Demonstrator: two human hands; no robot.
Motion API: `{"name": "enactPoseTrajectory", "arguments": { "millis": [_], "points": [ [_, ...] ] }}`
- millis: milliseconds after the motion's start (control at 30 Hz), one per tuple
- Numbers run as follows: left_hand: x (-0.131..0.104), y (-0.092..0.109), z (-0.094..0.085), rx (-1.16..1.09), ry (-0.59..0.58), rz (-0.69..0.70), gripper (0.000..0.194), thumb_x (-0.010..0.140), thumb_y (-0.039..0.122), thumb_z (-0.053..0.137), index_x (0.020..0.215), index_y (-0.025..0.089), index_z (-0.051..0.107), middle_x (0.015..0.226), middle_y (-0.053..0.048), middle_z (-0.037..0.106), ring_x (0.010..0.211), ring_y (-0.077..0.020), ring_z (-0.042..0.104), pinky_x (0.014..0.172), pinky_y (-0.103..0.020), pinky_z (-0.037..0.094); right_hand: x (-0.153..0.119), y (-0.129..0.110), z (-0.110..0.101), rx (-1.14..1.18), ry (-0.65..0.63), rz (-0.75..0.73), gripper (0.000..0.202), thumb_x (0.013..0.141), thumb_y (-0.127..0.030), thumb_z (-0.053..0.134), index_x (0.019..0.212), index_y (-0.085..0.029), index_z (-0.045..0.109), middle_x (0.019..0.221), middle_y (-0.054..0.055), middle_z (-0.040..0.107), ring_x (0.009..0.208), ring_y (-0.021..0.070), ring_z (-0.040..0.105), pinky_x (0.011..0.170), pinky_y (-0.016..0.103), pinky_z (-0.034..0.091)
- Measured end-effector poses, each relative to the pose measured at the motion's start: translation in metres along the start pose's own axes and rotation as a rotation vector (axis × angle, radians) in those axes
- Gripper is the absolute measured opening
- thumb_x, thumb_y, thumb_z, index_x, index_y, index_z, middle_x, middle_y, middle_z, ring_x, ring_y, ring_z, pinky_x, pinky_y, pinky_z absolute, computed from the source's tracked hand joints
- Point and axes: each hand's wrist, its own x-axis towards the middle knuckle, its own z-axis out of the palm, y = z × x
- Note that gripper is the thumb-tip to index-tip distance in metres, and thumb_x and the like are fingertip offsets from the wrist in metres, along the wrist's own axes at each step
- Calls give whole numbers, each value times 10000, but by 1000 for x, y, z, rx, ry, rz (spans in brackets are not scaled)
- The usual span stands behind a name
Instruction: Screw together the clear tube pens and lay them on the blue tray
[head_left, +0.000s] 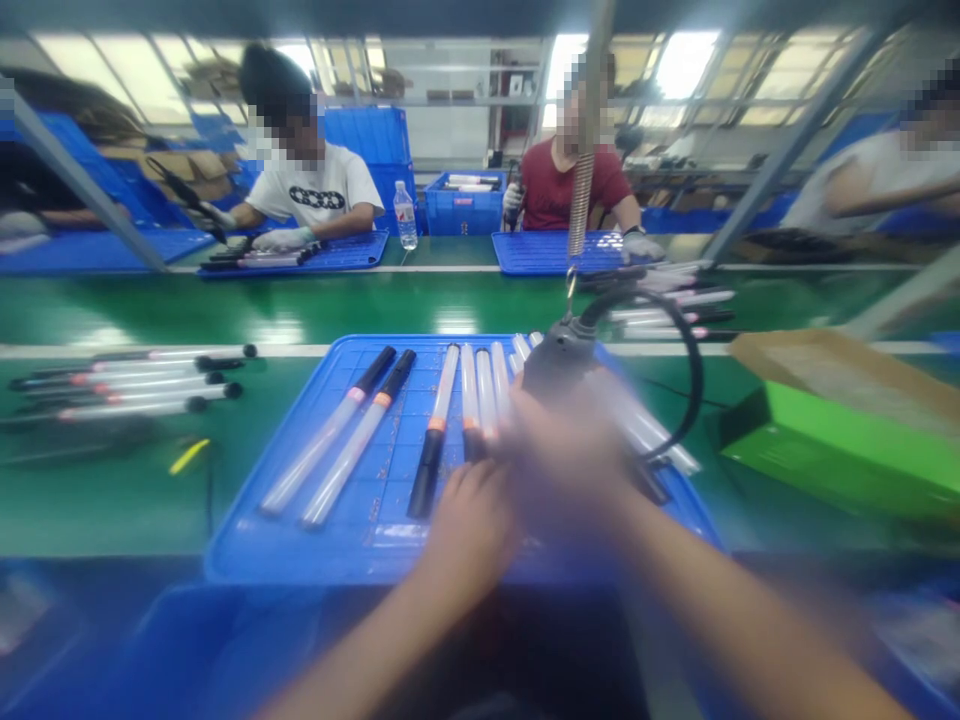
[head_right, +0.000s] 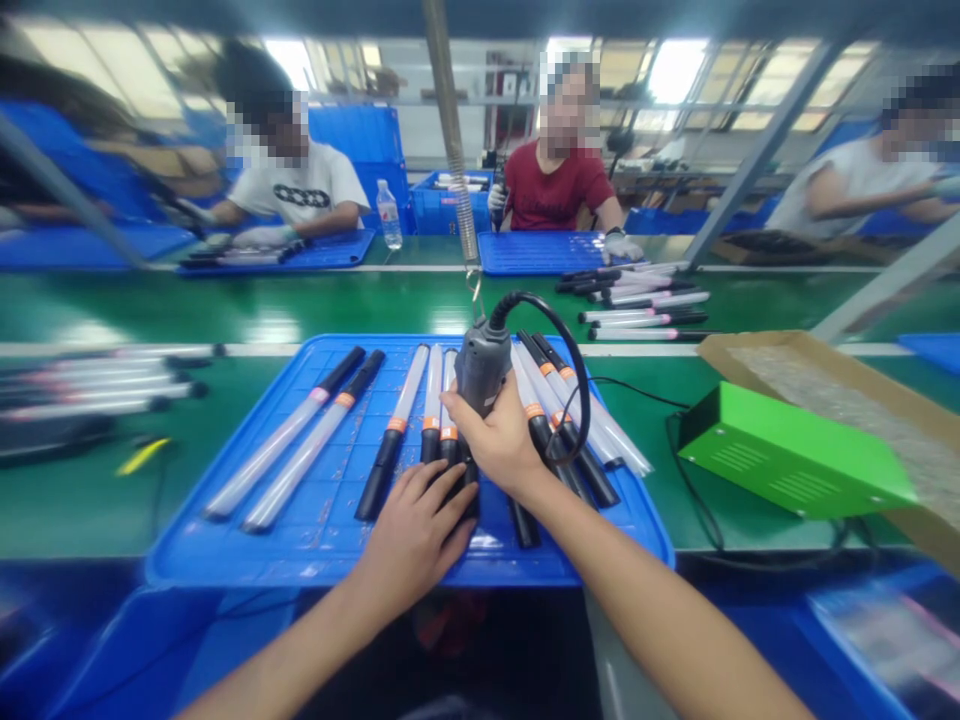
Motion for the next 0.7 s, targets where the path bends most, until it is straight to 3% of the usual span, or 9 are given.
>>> {"name": "enactPoseTrajectory", "arguments": {
  "millis": [300, 433, 567, 700],
  "points": [
    [1, -2, -1, -30, 32, 1, 269, 958, 277, 643, 1195, 187, 732, 1321, -89, 697, 1210, -277, 590, 1024, -471, 513, 6, 1, -4, 113, 1, -47, 183, 894, -328, 695, 971, -219, 570, 838, 23, 630, 689, 149, 600, 691, 337, 541],
    [10, -5, -5, -103, 34, -68, 225, 996, 256, 576, 1134, 183, 739, 1165, -90, 729, 1100, -225, 620, 978, -403, 520, 4, -10, -11, 136, 2, -94, 146, 874, -258, 704, 956, -223, 589, 810, 21, 629, 678, 149, 589, 654, 322, 539],
    [16, -2, -4, -91, 65, -82, 242, 1028, 269, 519, 1038, 184, 745, 975, -100, 697, 970, -200, 621, 907, -367, 501, -2, -15, -16, 97, -4, -70, 175, 891, -319, 713, 985, -231, 595, 807, 32, 636, 679, 166, 585, 663, 347, 547],
    [25, -1, 1, -100, 74, -150, 210, 1014, 324, 573, 1061, 187, 726, 1022, -103, 675, 1011, -219, 604, 886, -364, 493, -9, -13, -21, 55, 12, -51, 205, 905, -380, 717, 975, -226, 604, 829, 40, 645, 702, 168, 597, 693, 351, 565]
  ]
}}
